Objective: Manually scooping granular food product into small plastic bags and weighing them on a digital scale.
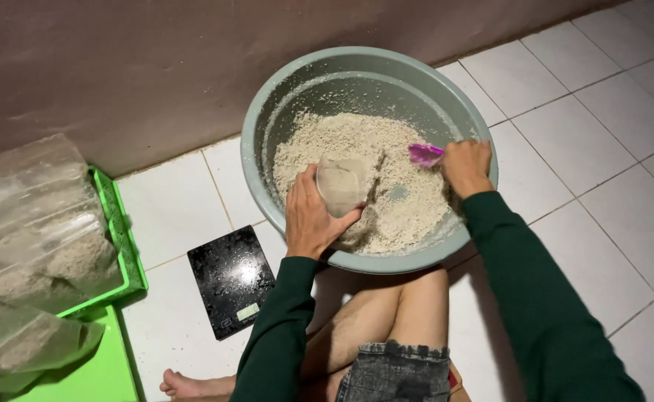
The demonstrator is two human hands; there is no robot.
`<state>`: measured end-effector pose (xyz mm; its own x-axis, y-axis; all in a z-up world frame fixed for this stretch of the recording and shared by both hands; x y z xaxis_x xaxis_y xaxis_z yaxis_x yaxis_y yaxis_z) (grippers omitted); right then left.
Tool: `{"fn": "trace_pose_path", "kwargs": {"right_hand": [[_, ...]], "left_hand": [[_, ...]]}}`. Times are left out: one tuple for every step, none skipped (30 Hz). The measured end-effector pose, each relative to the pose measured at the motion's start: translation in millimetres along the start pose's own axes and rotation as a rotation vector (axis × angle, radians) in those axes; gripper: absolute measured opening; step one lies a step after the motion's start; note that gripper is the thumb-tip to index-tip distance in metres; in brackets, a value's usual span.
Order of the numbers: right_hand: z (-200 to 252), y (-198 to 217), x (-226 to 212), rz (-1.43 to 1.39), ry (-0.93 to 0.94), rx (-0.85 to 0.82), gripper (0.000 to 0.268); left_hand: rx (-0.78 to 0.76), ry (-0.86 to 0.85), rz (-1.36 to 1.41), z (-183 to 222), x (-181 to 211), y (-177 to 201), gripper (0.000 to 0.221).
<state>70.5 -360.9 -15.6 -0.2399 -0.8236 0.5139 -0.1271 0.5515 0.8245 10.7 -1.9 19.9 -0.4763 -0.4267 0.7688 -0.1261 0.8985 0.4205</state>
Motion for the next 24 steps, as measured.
{"fn": "trace_pose_path", "kwargs": {"right_hand": [[-5.3, -6.0, -0.3, -0.001, 0.000, -0.004, 0.022], [-10.6, -12.4, -4.6, 0.039, 0.046, -0.038, 0.026], [-15.6, -18.3, -8.8, 0.079, 0.092, -0.071, 0.030], [-18.0, -26.2, -19.3, 0.074, 0.088, -0.063, 0.030], [-20.1, -35.6, -30.2, 0.096, 0.102, -0.138, 0.028], [-17.1, -46.5, -42.5, 0.117, 0.123, -0.220, 0.029], [-16.9, -50.7, -46.4, 0.112, 0.126, -0.219, 0.029], [-15.2, -55.6, -52.7, -0.031, 0.168, -0.235, 0.030], [-13.1, -60.3, -59.3, -0.173, 0.210, -0.250, 0.032], [-8.1, -45.9, -60.1, -0.173, 0.216, -0.249, 0.032], [-2.6, -31.6, -60.8, -0.191, 0.234, -0.256, 0.027], [6.7, -18.8, -59.0, -0.209, 0.244, -0.269, 0.027], [9.2, -18.7, -54.5, -0.208, 0.241, -0.274, 0.027], [8.3, -18.3, -50.2, -0.234, 0.261, -0.339, 0.026], [7.6, -17.5, -45.7, -0.260, 0.279, -0.405, 0.026], [8.7, -8.0, -36.1, -0.258, 0.275, -0.404, 0.026], [10.9, 0.2, -27.2, -0.311, 0.297, -0.497, 0.026], [14.2, 8.0, -18.1, -0.363, 0.317, -0.590, 0.028], [18.5, 30.7, -11.4, -0.362, 0.312, -0.589, 0.028], [22.9, 53.1, -5.8, -0.424, 0.310, -0.638, 0.029], [27.5, 75.9, -0.3, -0.486, 0.308, -0.686, 0.031], [31.2, 74.3, 3.3, -0.486, 0.307, -0.682, 0.031], [34.9, 73.0, 6.8, -0.503, 0.309, -0.669, 0.032], [37.8, 71.6, 9.2, -0.521, 0.311, -0.655, 0.033]], "left_hand": [[-0.004, 0.002, 0.000, -1.0, 2.4, -0.4, 0.101], [-0.002, -0.009, 0.002, -1.8, 4.3, 1.4, 0.101], [0.000, -0.020, 0.004, -2.5, 6.7, 3.6, 0.101], [0.003, -0.028, -0.002, -3.1, 5.8, 3.1, 0.101], [0.008, -0.027, -0.005, -3.3, 4.8, 2.8, 0.101], [0.008, -0.017, -0.010, 0.9, 3.8, 2.7, 0.102], [0.008, -0.017, -0.016, -0.3, 2.6, 1.0, 0.102], [0.012, -0.023, -0.007, -0.3, 0.8, -0.1, 0.103], [0.015, -0.029, 0.001, 0.0, -1.3, -1.0, 0.104], [0.018, -0.025, -0.001, -0.9, -2.1, -1.4, 0.104], [0.025, -0.024, -0.008, -1.4, -2.5, -1.9, 0.103], [0.023, -0.027, -0.010, -0.9, -2.3, -4.0, 0.102], [0.019, -0.026, -0.007, 0.3, -1.8, -3.0, 0.102], [0.014, -0.024, 0.001, -0.6, -1.2, -2.0, 0.102], [0.010, -0.023, 0.008, -1.5, -0.3, -0.7, 0.103], [0.009, -0.027, 0.011, -1.7, 2.3, 1.5, 0.103], [0.006, -0.025, 0.026, -1.8, 4.8, 3.5, 0.100], [0.003, -0.023, 0.041, -1.2, 7.5, 5.0, 0.098], [0.002, -0.026, 0.044, -1.1, 6.6, 3.9, 0.098], [0.004, -0.022, 0.040, -1.2, 5.6, 3.4, 0.100], [0.006, -0.018, 0.035, -1.3, 4.7, 3.0, 0.101], [0.008, -0.021, 0.035, -1.2, 5.0, 2.8, 0.101], [0.006, -0.021, 0.038, -1.0, 5.3, 2.6, 0.101], [0.003, -0.021, 0.039, -1.4, 4.9, 3.1, 0.101]]}}
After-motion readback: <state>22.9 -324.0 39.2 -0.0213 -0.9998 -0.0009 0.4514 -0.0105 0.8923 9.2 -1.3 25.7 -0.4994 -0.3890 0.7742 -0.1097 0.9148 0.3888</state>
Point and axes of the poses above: each hand's wrist, its own z-axis away from the middle knuckle, its own y-axis out of the back of the hand, x = y × z, the point moved 2 cm from there along -z, towards the middle knuckle, and after that the axes turned 6 degrees about z, right-handed, at the moved point
